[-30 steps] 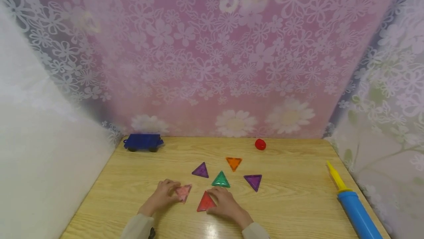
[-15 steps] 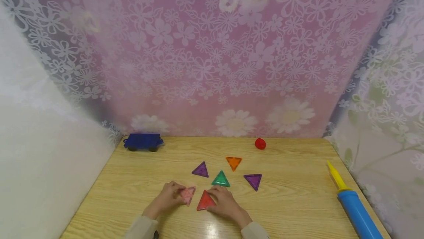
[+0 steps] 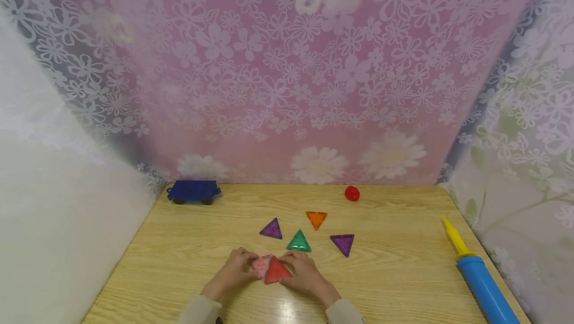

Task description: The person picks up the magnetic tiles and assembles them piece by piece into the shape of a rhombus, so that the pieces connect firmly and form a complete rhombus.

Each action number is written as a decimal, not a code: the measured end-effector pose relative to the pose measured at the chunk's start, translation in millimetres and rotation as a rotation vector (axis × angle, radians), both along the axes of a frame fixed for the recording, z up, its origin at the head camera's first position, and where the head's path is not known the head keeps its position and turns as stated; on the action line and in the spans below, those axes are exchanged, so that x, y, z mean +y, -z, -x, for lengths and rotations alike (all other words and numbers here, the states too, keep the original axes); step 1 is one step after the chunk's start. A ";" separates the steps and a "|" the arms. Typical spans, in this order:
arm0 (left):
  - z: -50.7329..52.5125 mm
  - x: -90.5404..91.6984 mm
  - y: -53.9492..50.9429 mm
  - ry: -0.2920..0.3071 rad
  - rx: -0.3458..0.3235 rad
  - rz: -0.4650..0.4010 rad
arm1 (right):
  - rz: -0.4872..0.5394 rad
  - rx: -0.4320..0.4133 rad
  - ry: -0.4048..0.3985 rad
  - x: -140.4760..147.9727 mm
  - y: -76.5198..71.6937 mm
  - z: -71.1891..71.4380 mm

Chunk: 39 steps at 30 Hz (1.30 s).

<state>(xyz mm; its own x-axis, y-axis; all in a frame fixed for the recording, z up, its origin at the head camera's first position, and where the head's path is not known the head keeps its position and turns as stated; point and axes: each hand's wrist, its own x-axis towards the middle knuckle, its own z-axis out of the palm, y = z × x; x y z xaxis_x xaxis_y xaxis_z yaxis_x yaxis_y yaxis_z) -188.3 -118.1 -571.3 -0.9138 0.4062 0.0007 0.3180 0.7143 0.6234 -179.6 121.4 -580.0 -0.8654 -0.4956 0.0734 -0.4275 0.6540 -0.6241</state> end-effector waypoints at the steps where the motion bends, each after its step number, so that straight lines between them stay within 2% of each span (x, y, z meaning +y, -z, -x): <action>1: -0.2 0.9 0.1 0.003 -0.002 -0.002 | 0.003 0.002 -0.001 0.0 0.1 0.1; 8: -0.1 3.1 2.2 0.001 0.015 0.014 | 0.005 0.006 0.004 -0.5 0.1 0.8; 12: -0.1 3.4 2.0 -0.004 0.002 0.004 | 0.008 0.006 0.007 -1.1 -2.3 -0.6; 20: 0.4 1.7 1.2 0.019 0.032 -0.004 | 0.008 0.011 0.018 -3.1 -1.2 -1.7; 26: 0.0 0.4 0.7 0.013 -0.014 -0.049 | 0.013 -0.025 0.026 -3.6 -3.9 -3.0; 30: -2.6 -1.2 -2.1 0.006 -0.072 -0.085 | 0.016 -0.038 0.024 -4.2 -3.7 -3.8; 36: -2.7 -5.4 -4.4 0.029 -0.172 -0.212 | -0.001 0.043 0.006 -5.1 -2.3 -6.8; 37: -2.2 -6.0 -4.4 0.035 -0.178 -0.227 | -0.009 0.080 -0.001 -5.1 -2.1 -7.5; 39: -1.6 -6.9 -4.7 0.041 -0.190 -0.247 | -0.005 0.093 -0.006 -5.6 -2.7 -8.7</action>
<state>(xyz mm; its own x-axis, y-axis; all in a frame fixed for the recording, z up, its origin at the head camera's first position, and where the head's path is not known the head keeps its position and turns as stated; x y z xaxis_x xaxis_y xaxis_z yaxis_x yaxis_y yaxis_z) -186.7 -125.0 -566.6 -0.8899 0.4515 -0.0654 0.2043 0.5226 0.8277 -171.0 115.8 -577.4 -0.8519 -0.5015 0.1510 -0.4877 0.6542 -0.5781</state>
